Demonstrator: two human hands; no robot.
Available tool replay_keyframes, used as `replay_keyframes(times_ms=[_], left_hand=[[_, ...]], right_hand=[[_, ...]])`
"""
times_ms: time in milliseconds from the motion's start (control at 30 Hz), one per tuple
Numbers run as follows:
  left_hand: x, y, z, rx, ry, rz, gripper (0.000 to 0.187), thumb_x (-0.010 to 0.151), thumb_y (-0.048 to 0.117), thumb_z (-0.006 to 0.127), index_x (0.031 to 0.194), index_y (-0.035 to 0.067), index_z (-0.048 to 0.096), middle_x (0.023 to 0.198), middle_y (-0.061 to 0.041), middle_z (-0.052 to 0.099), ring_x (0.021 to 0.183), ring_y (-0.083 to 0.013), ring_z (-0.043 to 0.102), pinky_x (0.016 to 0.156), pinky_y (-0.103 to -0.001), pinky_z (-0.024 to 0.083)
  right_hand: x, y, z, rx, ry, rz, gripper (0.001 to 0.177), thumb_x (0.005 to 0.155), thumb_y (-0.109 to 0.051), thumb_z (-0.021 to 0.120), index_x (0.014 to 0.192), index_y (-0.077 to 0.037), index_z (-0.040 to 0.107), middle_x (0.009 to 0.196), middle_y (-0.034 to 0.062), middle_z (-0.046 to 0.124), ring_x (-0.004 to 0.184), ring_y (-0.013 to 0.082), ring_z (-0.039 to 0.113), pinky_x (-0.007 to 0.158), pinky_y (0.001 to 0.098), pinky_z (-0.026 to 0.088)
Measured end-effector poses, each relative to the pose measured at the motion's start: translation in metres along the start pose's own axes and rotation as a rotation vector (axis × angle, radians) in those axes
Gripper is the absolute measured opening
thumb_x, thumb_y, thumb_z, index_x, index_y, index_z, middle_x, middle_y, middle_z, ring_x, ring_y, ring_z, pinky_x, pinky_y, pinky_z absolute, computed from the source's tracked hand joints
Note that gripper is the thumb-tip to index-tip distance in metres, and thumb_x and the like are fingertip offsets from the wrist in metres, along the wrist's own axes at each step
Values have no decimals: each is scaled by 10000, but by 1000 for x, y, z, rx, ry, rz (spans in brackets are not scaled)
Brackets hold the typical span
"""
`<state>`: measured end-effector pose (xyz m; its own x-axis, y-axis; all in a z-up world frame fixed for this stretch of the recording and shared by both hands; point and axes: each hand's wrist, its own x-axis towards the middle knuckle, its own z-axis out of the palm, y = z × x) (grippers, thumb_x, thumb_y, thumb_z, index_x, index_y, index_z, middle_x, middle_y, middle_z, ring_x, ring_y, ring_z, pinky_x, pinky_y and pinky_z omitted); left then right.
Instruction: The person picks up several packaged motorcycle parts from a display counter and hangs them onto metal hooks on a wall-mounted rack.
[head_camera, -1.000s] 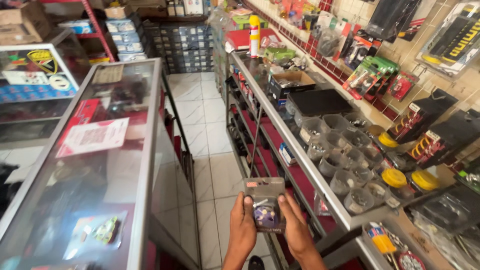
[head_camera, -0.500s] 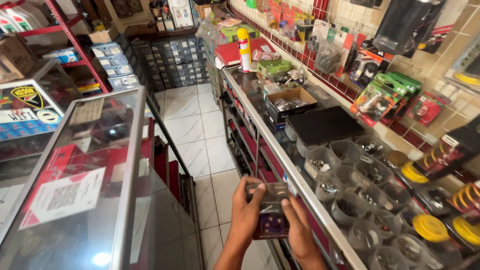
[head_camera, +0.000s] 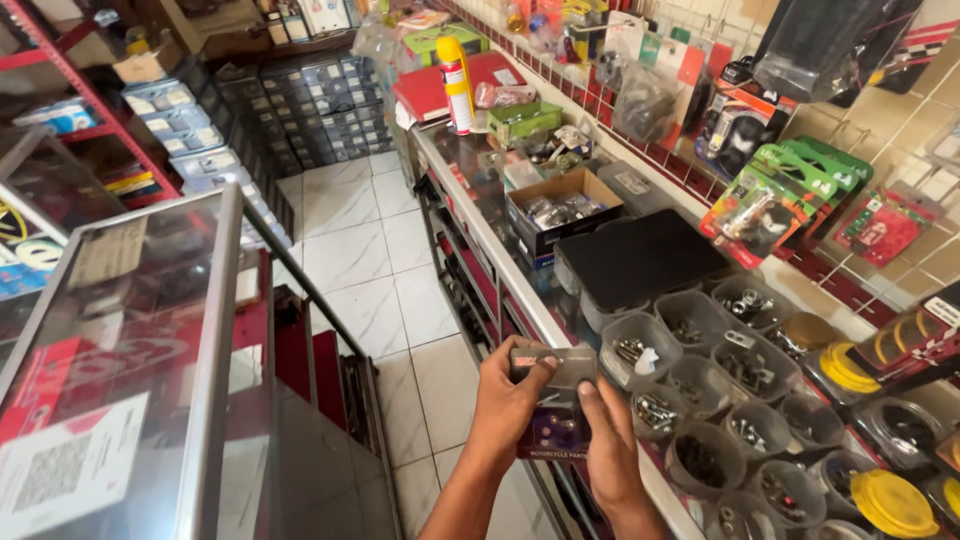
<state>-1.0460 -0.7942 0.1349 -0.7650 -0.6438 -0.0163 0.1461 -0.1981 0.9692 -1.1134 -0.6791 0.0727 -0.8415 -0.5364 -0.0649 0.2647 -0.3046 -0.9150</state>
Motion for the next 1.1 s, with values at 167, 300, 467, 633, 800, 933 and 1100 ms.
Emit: replay_keyframes(times_ms=[167, 300, 467, 633, 800, 933, 1100], left_hand=[[33, -2, -3, -56, -55, -26, 66, 901, 87, 687, 919, 36, 649, 784, -21, 677, 709, -97, 632, 652, -263, 520], [60, 0, -7, -41, -86, -37, 86, 917, 109, 682, 933, 26, 663, 767, -20, 674, 683, -100, 617, 629, -269, 506], [104, 9, -21, -23, -170, 31, 92, 937, 88, 682, 930, -3, 670, 768, -24, 691, 686, -79, 608, 629, -258, 498], [137, 21, -44, 68, -304, 61, 95, 924, 99, 709, 918, 10, 677, 763, -18, 695, 696, -65, 615, 636, -247, 503], [162, 37, -68, 5, -339, 12, 114, 925, 119, 707, 901, 11, 682, 750, -16, 694, 688, -73, 615, 635, -256, 501], [189, 46, -77, 39, -370, 150, 134, 948, 135, 700, 899, 13, 670, 738, -2, 651, 698, -62, 573, 637, -251, 485], [211, 53, -77, -5, -470, 276, 163, 997, 157, 683, 925, 20, 633, 769, -1, 591, 731, -63, 518, 649, -256, 463]], right_hand=[[23, 0, 7, -107, 1, -76, 468, 1027, -286, 479, 1376, 5, 596, 1212, 85, 705, 1096, 125, 658, 969, 289, 491], [45, 4, 11, -51, 43, -42, 468, 1020, -290, 517, 1345, 29, 627, 1172, 107, 710, 1044, 152, 660, 918, 319, 514], [77, -6, 35, -197, 164, -83, 376, 983, -238, 575, 1272, -9, 651, 1066, 34, 710, 957, 82, 631, 832, 268, 503], [100, -10, 72, -339, 174, -380, 169, 1013, -156, 619, 1035, 8, 652, 852, 3, 625, 801, 50, 543, 689, 248, 463], [120, -10, 113, -312, 285, -407, 120, 993, -139, 620, 992, -22, 646, 819, 3, 627, 768, 49, 544, 664, 247, 463], [136, -20, 139, -392, 308, -527, 127, 994, -139, 632, 966, -16, 642, 829, 6, 651, 799, 45, 568, 706, 234, 482], [151, -38, 152, -458, 357, -565, 105, 968, -123, 665, 965, -20, 641, 820, 0, 659, 782, 46, 581, 692, 237, 486]])
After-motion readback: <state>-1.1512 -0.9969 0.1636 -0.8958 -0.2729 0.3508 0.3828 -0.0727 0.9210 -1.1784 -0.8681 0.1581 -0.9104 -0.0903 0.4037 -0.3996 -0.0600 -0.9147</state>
